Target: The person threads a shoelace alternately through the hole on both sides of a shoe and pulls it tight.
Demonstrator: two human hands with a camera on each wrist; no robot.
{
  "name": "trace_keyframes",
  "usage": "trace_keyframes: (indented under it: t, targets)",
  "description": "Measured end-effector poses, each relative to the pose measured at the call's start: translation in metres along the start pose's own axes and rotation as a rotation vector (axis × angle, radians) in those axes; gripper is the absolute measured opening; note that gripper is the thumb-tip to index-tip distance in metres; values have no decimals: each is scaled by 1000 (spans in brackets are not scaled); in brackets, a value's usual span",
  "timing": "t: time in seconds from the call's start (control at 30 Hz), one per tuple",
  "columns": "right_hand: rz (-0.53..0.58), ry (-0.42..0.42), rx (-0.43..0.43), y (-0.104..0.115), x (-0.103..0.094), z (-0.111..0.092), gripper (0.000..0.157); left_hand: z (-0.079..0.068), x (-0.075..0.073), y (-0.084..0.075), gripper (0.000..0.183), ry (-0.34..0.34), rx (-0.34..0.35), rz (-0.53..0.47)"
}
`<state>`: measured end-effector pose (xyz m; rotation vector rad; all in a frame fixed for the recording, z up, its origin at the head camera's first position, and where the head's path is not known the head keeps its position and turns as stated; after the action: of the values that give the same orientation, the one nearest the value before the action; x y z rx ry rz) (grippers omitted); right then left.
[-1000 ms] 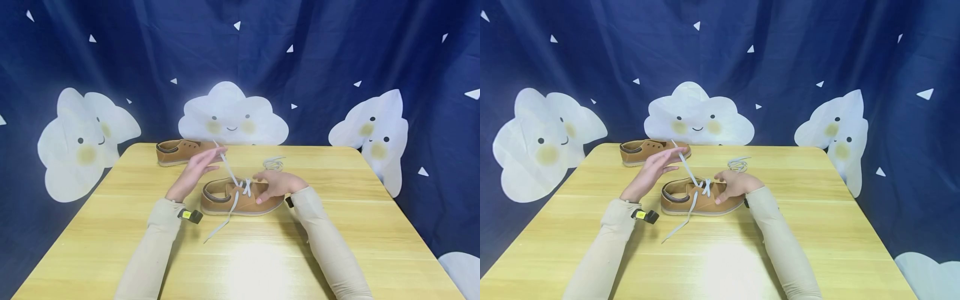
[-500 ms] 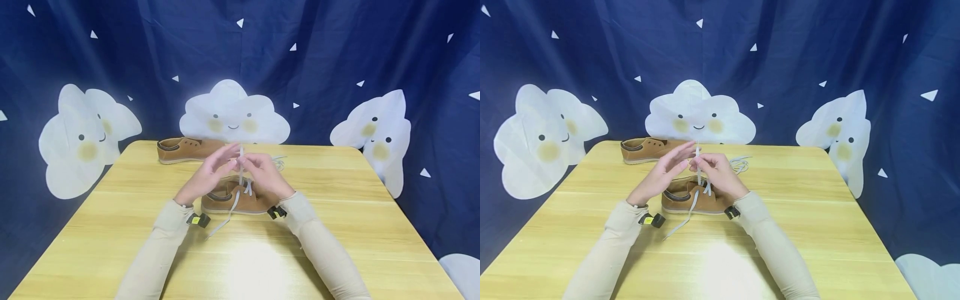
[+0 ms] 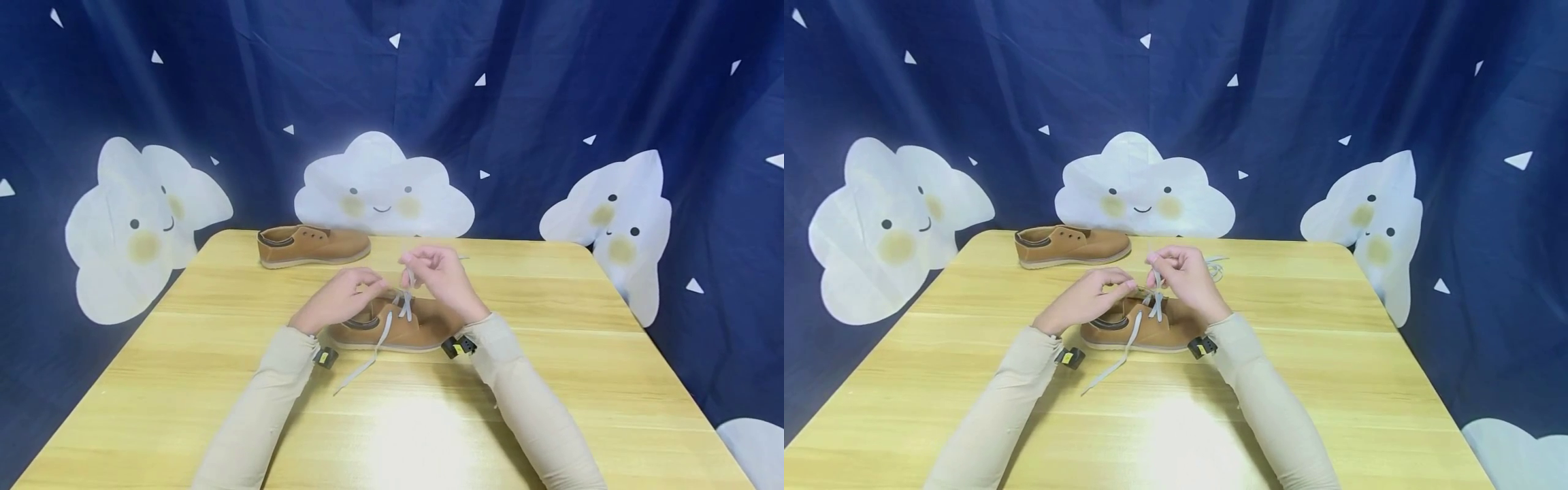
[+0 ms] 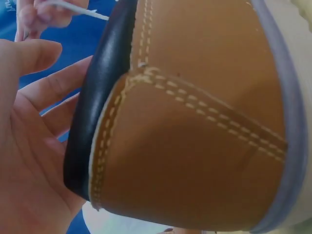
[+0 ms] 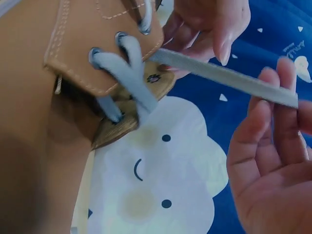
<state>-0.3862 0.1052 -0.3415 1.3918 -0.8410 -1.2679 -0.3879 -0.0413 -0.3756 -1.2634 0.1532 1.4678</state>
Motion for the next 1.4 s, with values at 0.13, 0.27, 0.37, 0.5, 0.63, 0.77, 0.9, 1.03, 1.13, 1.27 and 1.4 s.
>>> trace_keyframes:
  t: [0.13, 0.27, 0.37, 0.5, 0.63, 0.77, 0.9, 1.03, 1.13, 1.27, 1.4]
  targets:
    - [-89, 40, 85, -11, 5, 0, 24, -2, 1, 5, 37, 7, -35, -17]
    - [-196, 101, 128, -20, 15, 2, 25, -4, 2, 8, 38, 12, -66, -36]
    - [-297, 143, 135, -27, 23, 3, 26, -4, 2, 10, 37, 12, -77, -47]
    - [-324, 177, 209, -40, 31, 3, 29, -4, 3, 12, 37, 18, -77, -57]
    - [-296, 170, 282, -50, 33, 2, 28, -4, 3, 12, 37, 20, -73, -61]
    - [-302, 167, 283, -53, 35, 3, 27, -5, 2, 11, 36, 18, -76, -60]
    - [-320, 167, 278, -53, 36, 4, 28, -5, 3, 13, 35, 22, -87, -58]
    - [-352, 143, 278, -55, 35, 5, 29, -5, 4, 14, 36, 28, -97, -61]
    - [-369, 124, 256, -53, 36, 5, 32, -5, 5, 14, 35, 29, -107, -67]
    - [-396, 105, 205, -48, 39, 3, 36, -6, 8, 17, 34, 22, -129, -88]
    - [-422, 86, 193, -46, 40, 1, 39, -7, 13, 19, 38, 42, -134, -146]
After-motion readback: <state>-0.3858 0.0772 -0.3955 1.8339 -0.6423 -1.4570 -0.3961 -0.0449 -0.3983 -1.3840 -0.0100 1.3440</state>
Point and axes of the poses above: each hand's wrist, its own z-axis towards the middle knuckle, its own x-axis out of the palm, y = z × x, the point moved 10 cm from there along z, towards the middle knuckle, and after that the axes turned 14 degrees about x, right-handed, at the moved point
